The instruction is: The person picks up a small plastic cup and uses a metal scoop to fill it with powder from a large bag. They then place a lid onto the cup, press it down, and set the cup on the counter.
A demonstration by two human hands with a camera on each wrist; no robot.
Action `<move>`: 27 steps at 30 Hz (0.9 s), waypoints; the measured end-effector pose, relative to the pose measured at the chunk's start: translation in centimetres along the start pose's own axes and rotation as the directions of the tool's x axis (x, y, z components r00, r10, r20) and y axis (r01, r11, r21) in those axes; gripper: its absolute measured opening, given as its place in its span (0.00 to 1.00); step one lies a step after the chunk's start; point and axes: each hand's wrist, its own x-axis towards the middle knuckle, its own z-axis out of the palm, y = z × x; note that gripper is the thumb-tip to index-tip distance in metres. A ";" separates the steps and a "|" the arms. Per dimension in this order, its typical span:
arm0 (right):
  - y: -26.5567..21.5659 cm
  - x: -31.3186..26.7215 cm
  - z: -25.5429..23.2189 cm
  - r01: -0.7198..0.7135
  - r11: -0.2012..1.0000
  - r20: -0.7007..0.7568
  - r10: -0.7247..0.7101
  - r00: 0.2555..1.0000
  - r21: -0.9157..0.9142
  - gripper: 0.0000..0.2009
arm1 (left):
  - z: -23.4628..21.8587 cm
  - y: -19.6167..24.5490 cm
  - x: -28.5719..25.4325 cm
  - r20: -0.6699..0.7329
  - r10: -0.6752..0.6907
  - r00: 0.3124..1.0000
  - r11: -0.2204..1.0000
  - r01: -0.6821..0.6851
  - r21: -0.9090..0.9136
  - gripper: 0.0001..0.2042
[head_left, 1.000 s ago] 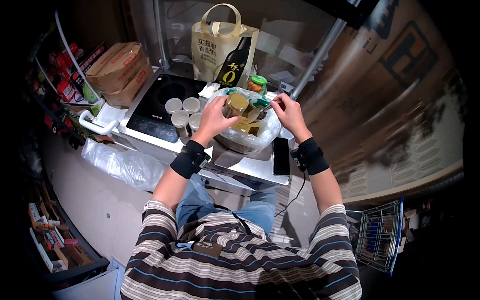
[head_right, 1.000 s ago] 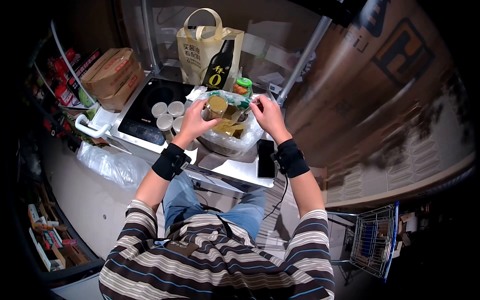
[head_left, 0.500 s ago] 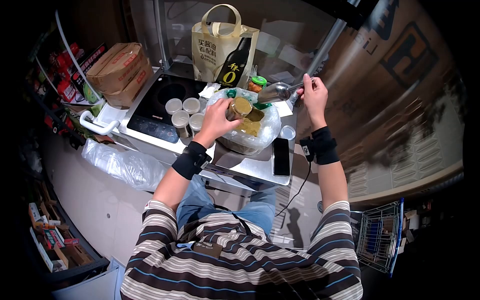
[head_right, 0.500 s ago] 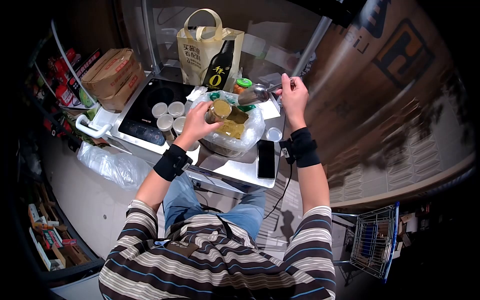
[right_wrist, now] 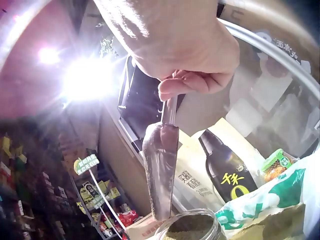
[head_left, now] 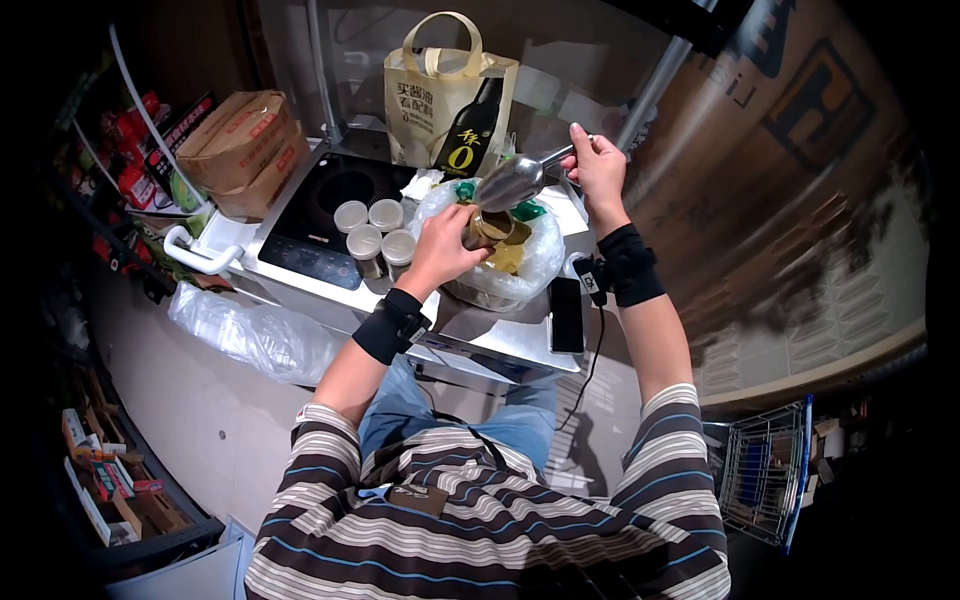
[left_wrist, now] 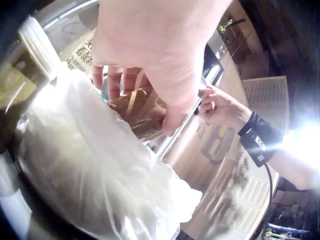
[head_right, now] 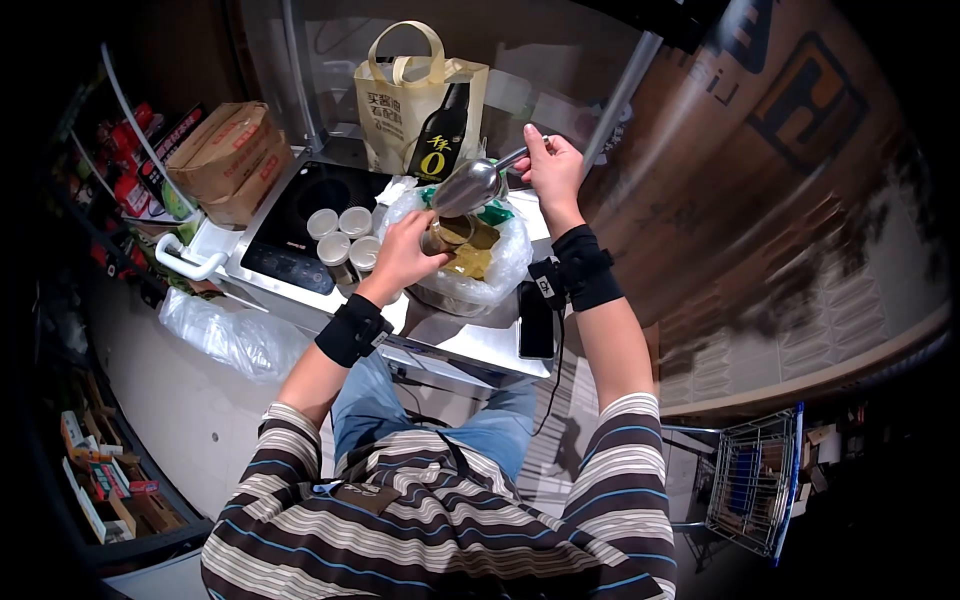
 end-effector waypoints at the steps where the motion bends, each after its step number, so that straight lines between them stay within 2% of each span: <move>1: 0.3 0.0 0.0 -0.019 1.000 0.012 0.019 1.000 0.000 0.19 | 0.0 0.0 0.0 -0.001 0.000 1.000 1.000 0.000 0.001 0.31; 5: 1.1 0.4 -0.3 -0.047 0.998 -0.006 0.047 0.999 -0.033 0.19 | -0.2 -0.1 0.0 0.035 -0.022 0.999 0.999 0.023 -0.024 0.31; 10: 1.2 0.9 -2.1 -0.029 0.991 -0.121 0.013 0.993 -0.132 0.17 | -0.2 0.0 -0.3 0.029 -0.040 0.999 0.999 0.041 -0.028 0.30; 15: 1.0 1.2 -2.5 -0.060 0.996 -0.151 0.049 0.987 -0.072 0.18 | 0.5 -0.5 -0.4 0.012 -0.038 0.999 0.999 0.039 -0.032 0.30; 18: 0.8 0.6 -1.4 -0.104 0.995 -0.098 0.103 0.990 0.004 0.18 | 0.8 -0.5 -0.2 0.019 -0.043 0.999 0.997 0.044 -0.057 0.31; 22: 1.5 0.4 -1.6 -0.090 0.995 -0.108 0.086 0.990 -0.035 0.18 | 0.5 -0.2 -0.3 0.014 -0.054 0.998 0.997 0.055 -0.059 0.31; 24: 1.9 0.5 -2.2 -0.086 0.996 -0.120 0.081 0.989 -0.032 0.18 | 0.1 0.0 -0.3 0.015 -0.105 0.994 0.991 0.106 -0.084 0.31; 27: 2.3 0.8 -3.6 -0.070 0.992 -0.188 0.049 0.981 -0.106 0.17 | -0.2 -0.2 -0.3 -0.002 -0.120 0.993 0.990 0.120 -0.069 0.32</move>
